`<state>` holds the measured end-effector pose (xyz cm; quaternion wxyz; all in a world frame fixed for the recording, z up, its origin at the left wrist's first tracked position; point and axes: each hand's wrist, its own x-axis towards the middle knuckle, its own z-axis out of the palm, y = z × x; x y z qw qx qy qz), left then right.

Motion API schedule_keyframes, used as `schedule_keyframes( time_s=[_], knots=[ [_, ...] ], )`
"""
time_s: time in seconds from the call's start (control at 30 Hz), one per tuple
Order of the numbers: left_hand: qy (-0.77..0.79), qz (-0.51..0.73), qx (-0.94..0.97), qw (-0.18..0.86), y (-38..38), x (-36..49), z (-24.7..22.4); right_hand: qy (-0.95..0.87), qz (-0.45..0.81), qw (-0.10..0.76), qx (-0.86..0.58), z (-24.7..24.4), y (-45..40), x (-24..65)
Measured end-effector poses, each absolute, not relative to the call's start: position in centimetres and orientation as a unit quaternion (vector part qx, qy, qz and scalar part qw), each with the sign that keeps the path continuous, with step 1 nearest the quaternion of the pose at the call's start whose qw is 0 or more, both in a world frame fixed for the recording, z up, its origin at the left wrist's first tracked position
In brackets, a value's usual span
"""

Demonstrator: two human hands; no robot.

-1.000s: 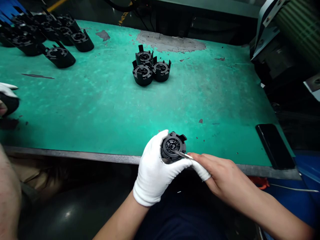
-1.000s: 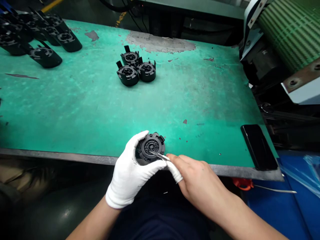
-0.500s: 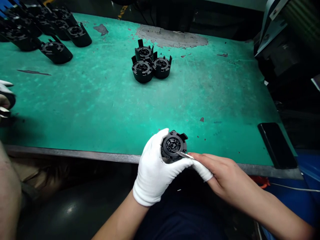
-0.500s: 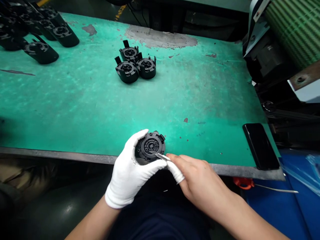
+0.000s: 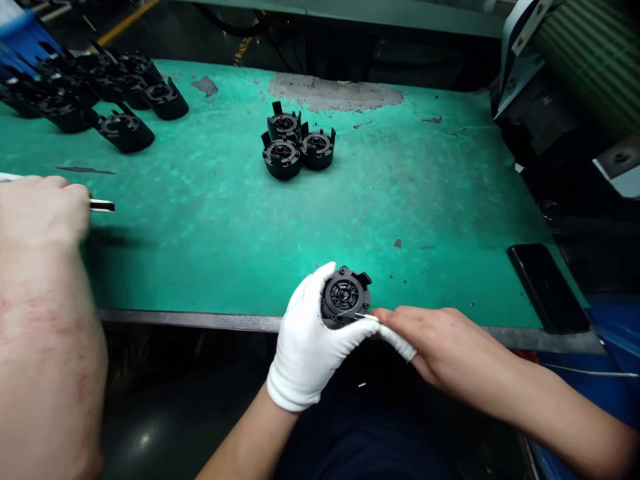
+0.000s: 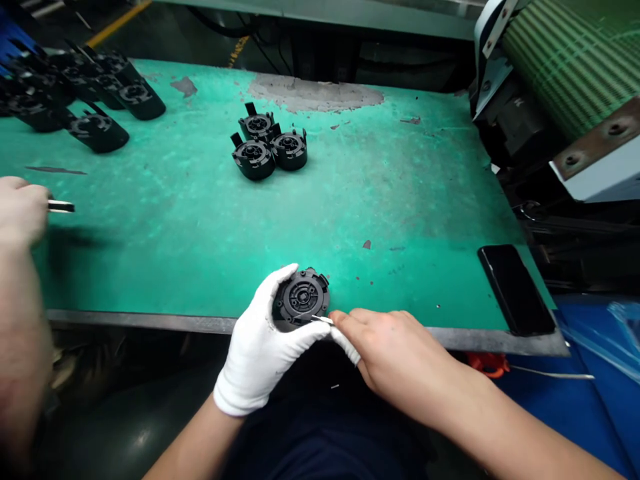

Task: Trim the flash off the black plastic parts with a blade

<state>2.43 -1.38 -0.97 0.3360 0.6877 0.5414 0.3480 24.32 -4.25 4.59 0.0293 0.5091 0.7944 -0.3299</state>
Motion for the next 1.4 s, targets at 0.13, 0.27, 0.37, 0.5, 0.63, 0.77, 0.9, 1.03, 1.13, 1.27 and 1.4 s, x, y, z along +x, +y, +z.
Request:
schedule_keyframes(
  time_s=[0.13,0.27,0.37,0.5,0.63,0.77,0.9,1.03,1.13,1.27,1.4],
  knots=[
    [0.55,0.348,0.679,0.341,-1.3,2.4,-0.8,0.789,-0.324,-0.023,0.521,3.9,-4.8,24.1],
    [0.551,0.342,0.676,0.351,-1.4,2.3,-0.9,0.782,-0.299,-0.017,0.547,3.1,-5.6,23.6],
    [0.554,0.327,0.677,0.357,-1.5,2.1,-0.9,0.789,-0.307,-0.019,0.532,3.7,-5.2,23.3],
    [0.515,0.254,0.717,0.395,-0.1,1.1,0.3,0.782,-0.346,-0.042,0.517,4.8,-4.3,23.3],
    [0.466,0.172,0.775,0.392,2.7,-1.7,1.9,0.751,-0.36,-0.127,0.538,4.6,-4.7,24.7],
    [0.525,0.275,0.741,0.317,3.7,-4.6,1.7,0.73,-0.343,-0.144,0.574,3.8,-5.4,26.7],
    [0.542,0.406,0.666,0.313,1.8,-4.0,0.6,0.743,-0.324,-0.121,0.573,3.4,-4.9,27.3],
    [0.541,0.348,0.706,0.296,0.2,-1.1,-0.4,0.763,-0.302,-0.105,0.562,3.7,-3.1,26.3],
    [0.542,0.331,0.721,0.277,0.1,0.2,-1.2,0.794,-0.282,-0.069,0.535,4.1,-1.6,25.2],
    [0.532,0.329,0.738,0.255,0.3,0.1,-1.7,0.829,-0.238,0.004,0.506,4.2,0.0,24.2],
    [0.527,0.326,0.745,0.247,0.4,0.1,-1.6,0.834,-0.178,0.042,0.52,4.0,0.7,23.9]
  ],
)
